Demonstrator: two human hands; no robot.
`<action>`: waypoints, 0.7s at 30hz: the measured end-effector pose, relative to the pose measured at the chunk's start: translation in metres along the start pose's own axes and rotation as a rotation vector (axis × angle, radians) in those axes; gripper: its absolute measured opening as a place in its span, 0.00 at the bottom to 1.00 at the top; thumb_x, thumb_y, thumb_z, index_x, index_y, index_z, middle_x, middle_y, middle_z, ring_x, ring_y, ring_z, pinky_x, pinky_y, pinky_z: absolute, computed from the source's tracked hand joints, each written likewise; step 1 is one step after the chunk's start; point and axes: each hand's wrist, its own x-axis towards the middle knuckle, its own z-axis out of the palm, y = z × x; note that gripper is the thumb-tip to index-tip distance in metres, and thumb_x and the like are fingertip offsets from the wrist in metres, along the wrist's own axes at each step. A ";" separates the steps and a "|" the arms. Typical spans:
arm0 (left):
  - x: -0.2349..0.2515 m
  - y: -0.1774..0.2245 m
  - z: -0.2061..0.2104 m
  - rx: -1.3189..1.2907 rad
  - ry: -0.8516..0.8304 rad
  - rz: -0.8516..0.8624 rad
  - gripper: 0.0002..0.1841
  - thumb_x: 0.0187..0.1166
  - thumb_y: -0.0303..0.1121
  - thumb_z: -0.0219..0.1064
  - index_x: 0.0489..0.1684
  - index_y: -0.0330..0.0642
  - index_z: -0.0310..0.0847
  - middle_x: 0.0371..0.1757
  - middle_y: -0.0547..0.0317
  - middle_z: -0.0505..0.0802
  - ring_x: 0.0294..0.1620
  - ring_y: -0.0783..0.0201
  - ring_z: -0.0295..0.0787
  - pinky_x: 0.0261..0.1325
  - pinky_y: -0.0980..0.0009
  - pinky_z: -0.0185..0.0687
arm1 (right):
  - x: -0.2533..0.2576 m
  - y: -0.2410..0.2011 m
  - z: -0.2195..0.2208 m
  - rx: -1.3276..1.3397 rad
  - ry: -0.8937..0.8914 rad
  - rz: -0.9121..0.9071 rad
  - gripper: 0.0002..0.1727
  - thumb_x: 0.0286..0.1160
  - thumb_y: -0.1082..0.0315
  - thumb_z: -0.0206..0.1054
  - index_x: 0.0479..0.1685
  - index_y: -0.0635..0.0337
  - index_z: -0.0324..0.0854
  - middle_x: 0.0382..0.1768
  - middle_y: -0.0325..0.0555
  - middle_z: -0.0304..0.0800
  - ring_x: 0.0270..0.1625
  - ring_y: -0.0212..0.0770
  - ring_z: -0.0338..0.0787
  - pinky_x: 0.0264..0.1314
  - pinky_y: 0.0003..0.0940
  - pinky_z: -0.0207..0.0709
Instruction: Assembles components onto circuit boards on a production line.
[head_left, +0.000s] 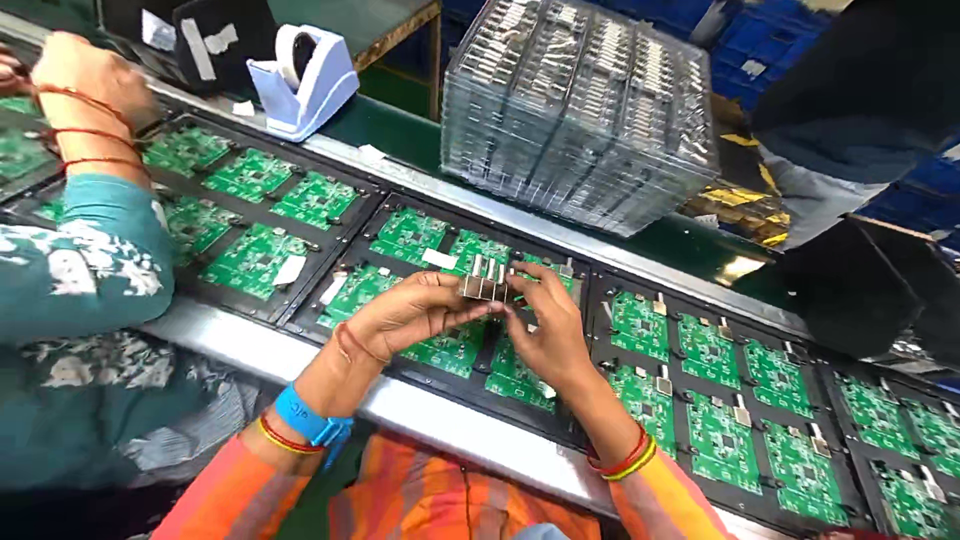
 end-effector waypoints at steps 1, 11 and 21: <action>-0.001 0.000 -0.004 -0.010 0.003 0.010 0.17 0.83 0.16 0.49 0.44 0.33 0.89 0.48 0.47 0.97 0.51 0.61 0.97 0.62 0.69 0.91 | 0.003 -0.001 0.001 0.000 -0.009 -0.003 0.15 0.69 0.78 0.72 0.56 0.71 0.87 0.66 0.66 0.83 0.57 0.50 0.92 0.58 0.37 0.88; -0.003 -0.006 -0.014 0.087 0.356 0.145 0.10 0.87 0.19 0.55 0.52 0.29 0.82 0.48 0.50 0.96 0.49 0.64 0.96 0.62 0.70 0.89 | -0.005 0.008 0.018 -0.176 -0.301 0.164 0.15 0.69 0.75 0.74 0.55 0.68 0.86 0.54 0.59 0.90 0.58 0.58 0.91 0.63 0.55 0.83; 0.002 -0.007 -0.019 0.063 0.298 0.040 0.10 0.87 0.18 0.54 0.51 0.28 0.83 0.48 0.49 0.96 0.49 0.62 0.96 0.62 0.69 0.89 | -0.009 0.014 0.014 -0.259 -0.335 0.181 0.03 0.70 0.73 0.74 0.37 0.64 0.91 0.50 0.58 0.91 0.53 0.59 0.90 0.57 0.54 0.83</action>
